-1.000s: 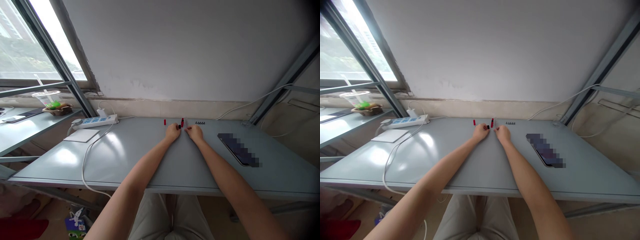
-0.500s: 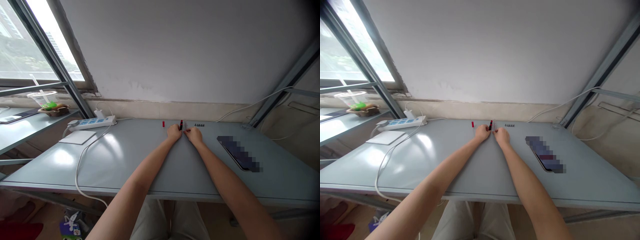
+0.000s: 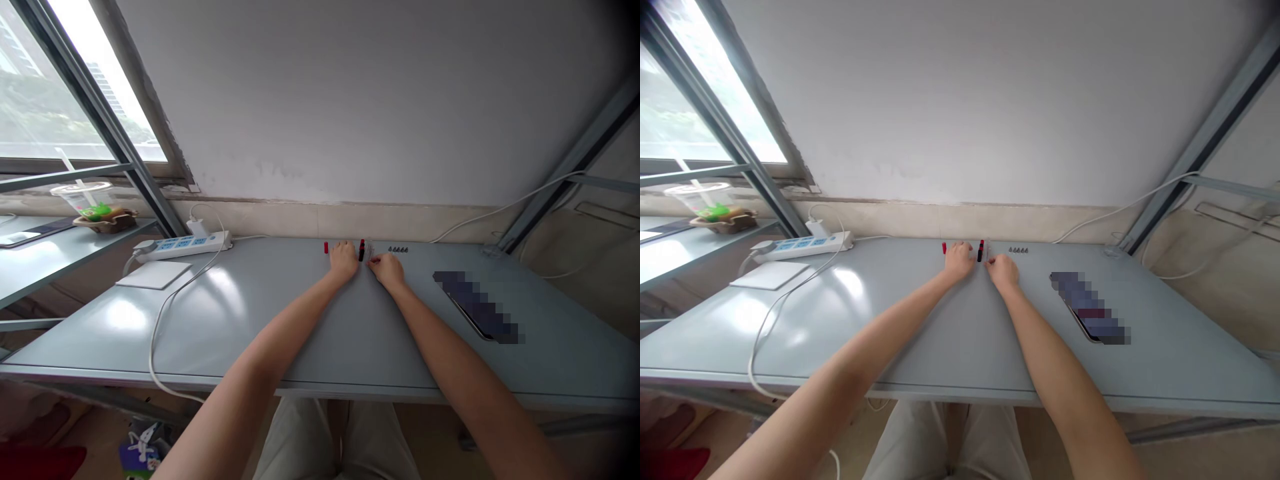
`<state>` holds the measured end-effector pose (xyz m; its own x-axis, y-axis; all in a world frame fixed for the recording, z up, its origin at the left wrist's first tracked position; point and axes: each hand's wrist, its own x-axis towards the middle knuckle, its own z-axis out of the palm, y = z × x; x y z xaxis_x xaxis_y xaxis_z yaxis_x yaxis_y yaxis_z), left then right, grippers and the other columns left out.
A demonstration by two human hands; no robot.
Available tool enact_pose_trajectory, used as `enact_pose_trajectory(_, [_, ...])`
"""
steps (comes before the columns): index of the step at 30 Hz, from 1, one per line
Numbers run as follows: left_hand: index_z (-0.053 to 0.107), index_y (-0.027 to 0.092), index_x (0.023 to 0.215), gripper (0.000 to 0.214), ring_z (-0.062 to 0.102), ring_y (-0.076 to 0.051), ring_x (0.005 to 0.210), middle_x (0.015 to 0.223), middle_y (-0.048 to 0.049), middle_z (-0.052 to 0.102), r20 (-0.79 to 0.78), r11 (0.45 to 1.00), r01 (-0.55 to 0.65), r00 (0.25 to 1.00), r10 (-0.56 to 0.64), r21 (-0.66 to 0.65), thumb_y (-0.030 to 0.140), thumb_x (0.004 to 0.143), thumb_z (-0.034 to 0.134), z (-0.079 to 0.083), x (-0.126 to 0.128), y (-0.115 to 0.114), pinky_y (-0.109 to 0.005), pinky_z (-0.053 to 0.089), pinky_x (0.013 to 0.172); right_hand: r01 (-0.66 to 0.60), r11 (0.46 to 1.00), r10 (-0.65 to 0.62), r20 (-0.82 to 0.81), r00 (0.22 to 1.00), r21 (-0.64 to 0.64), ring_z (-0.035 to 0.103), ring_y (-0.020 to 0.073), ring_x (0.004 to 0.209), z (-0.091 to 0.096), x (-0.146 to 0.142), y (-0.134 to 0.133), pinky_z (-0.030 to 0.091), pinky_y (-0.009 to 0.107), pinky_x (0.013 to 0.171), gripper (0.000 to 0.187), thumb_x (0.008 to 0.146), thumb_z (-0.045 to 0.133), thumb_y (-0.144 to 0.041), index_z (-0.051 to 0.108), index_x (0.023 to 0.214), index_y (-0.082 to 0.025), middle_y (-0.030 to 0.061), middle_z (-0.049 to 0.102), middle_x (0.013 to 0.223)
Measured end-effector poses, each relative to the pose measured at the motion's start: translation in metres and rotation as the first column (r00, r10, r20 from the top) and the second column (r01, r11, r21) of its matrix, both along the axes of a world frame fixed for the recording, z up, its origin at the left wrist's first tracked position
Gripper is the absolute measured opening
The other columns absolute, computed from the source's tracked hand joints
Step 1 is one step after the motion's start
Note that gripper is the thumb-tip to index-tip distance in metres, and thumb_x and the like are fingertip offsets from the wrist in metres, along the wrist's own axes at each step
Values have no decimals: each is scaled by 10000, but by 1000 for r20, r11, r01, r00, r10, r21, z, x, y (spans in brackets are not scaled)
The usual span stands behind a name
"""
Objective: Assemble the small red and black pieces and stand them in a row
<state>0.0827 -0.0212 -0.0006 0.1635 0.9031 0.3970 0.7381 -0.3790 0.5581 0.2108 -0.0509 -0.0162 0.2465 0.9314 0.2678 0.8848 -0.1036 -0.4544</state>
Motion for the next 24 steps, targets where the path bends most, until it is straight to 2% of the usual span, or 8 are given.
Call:
enact_pose_trajectory(2, [574, 148, 966, 239, 422, -290, 1100, 1092, -158, 539, -101, 994, -3, 995, 14, 110, 113, 738, 510, 11, -12, -2, -414, 309, 919, -2, 1000, 2, -9, 1000, 5, 618, 208, 755, 0, 0, 0, 445, 290, 643, 218, 741, 586, -357, 702, 838, -200, 88, 677, 779])
enact_pose_trajectory(5, [515, 157, 1103, 342, 370, -280, 1158, 1203, -157, 483, -190, 983, -9, 981, 44, 183, 90, 786, 407, 23, -34, 1, -420, 277, 944, 0, 1000, 1, -16, 1000, 4, 616, 207, 749, 0, 0, 1, 448, 294, 639, 213, 740, 585, -352, 705, 833, -203, 86, 676, 777])
enact_pose_trajectory(8, [500, 153, 1143, 367, 384, -290, 1146, 1235, -160, 470, -261, 990, -10, 964, 48, 143, 99, 797, 390, 24, -51, 7, -423, 299, 918, 10, 1000, -10, -26, 1000, -7, 613, 207, 739, 0, 0, 1, 448, 291, 621, 210, 735, 590, -350, 708, 837, -210, 83, 676, 781])
enact_pose_trajectory(11, [553, 159, 1064, 319, 472, -277, 1052, 1111, -162, 553, -265, 1000, -12, 964, 17, 21, 111, 811, 365, 15, -62, 13, -405, 341, 870, 21, 1000, -22, -28, 999, -17, 609, 210, 733, -1, 1, 2, 448, 293, 610, 210, 733, 592, -356, 710, 839, -218, 83, 675, 792])
enact_pose_trajectory(14, [600, 176, 948, 257, 542, -260, 946, 955, -144, 608, -140, 996, -37, 990, 27, -76, 102, 777, 422, 8, -66, 16, -384, 368, 836, 30, 999, -31, -20, 999, -23, 609, 215, 739, -2, 1, 3, 448, 296, 611, 221, 729, 596, -367, 710, 849, -220, 85, 674, 807])
enact_pose_trajectory(18, [628, 177, 811, 163, 567, -257, 879, 836, -128, 636, 139, 990, -65, 987, 83, -129, 109, 731, 502, 7, -66, 14, -378, 390, 801, 31, 999, -31, -13, 999, -25, 611, 210, 746, -2, 1, 3, 446, 289, 619, 230, 728, 596, -367, 709, 858, -215, 86, 677, 808])
enact_pose_trajectory(21, [621, 171, 733, 96, 573, -215, 816, 797, -118, 650, 376, 980, -3, 923, 80, -200, 153, 738, 527, 6, -63, 4, -348, 408, 775, 13, 1000, -13, -5, 1000, -12, 613, 212, 757, -2, 1, 3, 446, 291, 625, 236, 738, 584, -367, 707, 865, -211, 84, 679, 812])
enact_pose_trajectory(24, [609, 157, 705, 102, 568, -165, 681, 757, -105, 655, 533, 958, 76, 842, 87, -278, 227, 745, 547, 0, -58, -11, -318, 428, 705, 9, 1000, -9, -1, 1000, -11, 614, 215, 759, -3, 2, 2, 444, 292, 626, 238, 741, 580, -367, 705, 866, -209, 80, 678, 817])
